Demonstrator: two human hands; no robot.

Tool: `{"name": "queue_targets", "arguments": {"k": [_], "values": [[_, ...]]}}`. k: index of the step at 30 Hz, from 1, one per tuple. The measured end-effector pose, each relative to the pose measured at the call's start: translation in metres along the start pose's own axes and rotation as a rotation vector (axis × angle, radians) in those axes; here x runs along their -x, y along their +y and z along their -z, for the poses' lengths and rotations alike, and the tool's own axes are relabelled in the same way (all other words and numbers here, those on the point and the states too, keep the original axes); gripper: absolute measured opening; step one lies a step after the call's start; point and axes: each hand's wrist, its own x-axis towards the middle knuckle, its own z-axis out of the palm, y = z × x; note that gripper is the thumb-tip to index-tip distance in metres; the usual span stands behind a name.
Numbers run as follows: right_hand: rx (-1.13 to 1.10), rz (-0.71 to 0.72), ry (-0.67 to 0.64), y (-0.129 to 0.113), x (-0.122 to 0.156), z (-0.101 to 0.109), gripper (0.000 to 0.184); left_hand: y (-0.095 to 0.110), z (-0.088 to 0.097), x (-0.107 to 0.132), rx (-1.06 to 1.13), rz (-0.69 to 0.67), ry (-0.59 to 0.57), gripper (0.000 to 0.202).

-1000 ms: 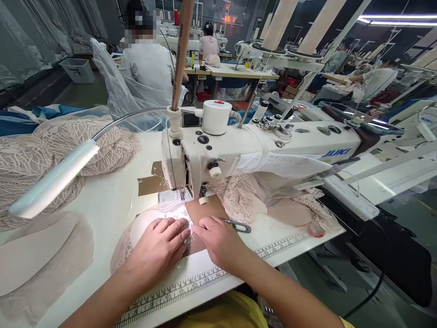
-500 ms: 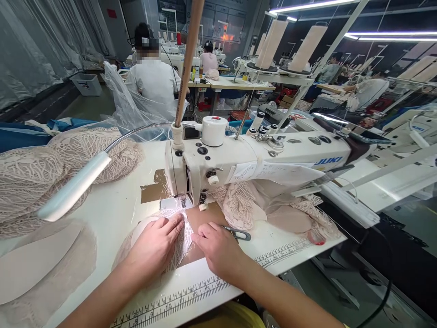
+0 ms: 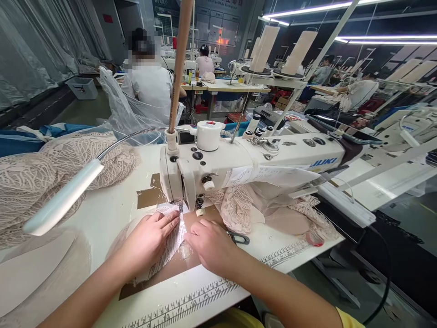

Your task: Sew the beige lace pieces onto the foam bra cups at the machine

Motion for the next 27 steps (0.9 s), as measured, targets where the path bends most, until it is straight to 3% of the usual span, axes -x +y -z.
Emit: {"name": "queue_targets", "arguments": {"k": [10,19,27], "values": [[0.037,-0.064,0.007,0.006,-0.025,0.002,0.018,-0.027,0.003,-0.02,-0.022,-0.026,-0.059,0.038],[0.015,-0.07,0.054,0.01,-0.026,-0.007,0.032,-0.019,0.0,-0.011,0.103,-0.095,0.031,0.031],[0.009,-0.112,0.104,0.01,-0.032,-0.004,0.048,-0.034,-0.005,-0.018,0.217,-0.047,0.066,0.03]]}}
